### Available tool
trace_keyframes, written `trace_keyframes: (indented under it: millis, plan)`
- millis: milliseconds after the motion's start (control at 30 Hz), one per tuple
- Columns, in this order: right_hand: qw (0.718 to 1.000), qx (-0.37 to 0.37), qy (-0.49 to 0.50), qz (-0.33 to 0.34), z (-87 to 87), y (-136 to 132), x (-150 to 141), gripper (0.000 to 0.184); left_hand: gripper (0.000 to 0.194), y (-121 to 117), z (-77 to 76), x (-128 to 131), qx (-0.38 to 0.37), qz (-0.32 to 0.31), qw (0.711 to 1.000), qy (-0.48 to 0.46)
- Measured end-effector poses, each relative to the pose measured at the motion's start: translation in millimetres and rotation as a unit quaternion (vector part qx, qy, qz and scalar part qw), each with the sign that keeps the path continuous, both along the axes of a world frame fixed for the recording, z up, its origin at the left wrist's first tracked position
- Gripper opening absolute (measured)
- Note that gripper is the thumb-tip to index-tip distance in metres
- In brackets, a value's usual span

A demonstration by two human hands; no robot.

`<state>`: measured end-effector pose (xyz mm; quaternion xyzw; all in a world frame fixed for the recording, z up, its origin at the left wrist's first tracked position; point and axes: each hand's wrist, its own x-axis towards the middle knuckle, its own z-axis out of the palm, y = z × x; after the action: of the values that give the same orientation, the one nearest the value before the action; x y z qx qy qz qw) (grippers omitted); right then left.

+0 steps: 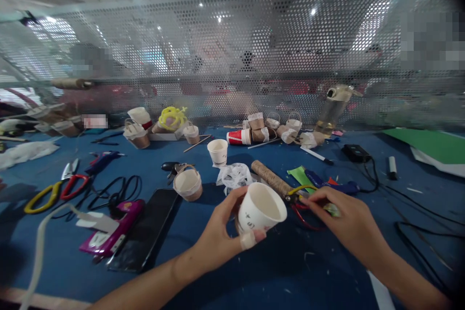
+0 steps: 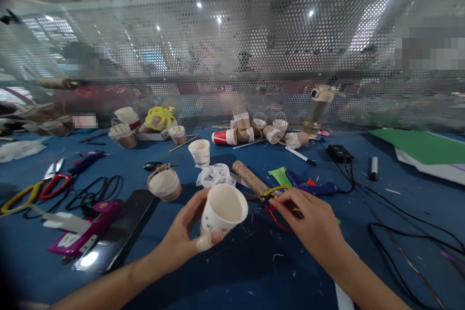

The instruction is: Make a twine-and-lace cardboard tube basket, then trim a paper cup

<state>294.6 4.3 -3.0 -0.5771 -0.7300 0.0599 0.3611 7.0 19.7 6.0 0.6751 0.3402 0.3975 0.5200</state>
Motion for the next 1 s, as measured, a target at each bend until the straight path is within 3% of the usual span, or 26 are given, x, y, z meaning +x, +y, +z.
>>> trace_keyframes:
  millis: [167, 400, 633, 867, 1000]
  plan:
    - [0.996, -0.052, -0.060, -0.052, 4.6, 5.0, 19.4, 0.026, 0.061, 7.2, -6.5, -3.2, -0.003, 0.038, 0.998, -0.041]
    - [0.987, -0.077, -0.130, 0.050, -13.1, 10.7, 15.9, 0.017, 0.063, 3.7, -3.2, -0.4, -0.016, 0.026, 0.999, -0.015]
    - [0.987, -0.106, -0.104, 0.057, -29.3, 8.8, 10.4, 0.034, 0.061, 1.3, -5.2, -1.0, -0.006, 0.019, 1.000, -0.010]
    - [0.997, -0.070, -0.031, -0.019, -24.3, 13.8, 9.6, 0.026, 0.064, 0.6, -6.5, -1.3, 0.005, 0.019, 1.000, -0.019]
    - [0.994, -0.083, 0.045, -0.062, -16.3, 9.8, 7.2, 0.030, 0.065, -0.5, -8.6, -2.1, 0.008, 0.022, 0.999, -0.021]
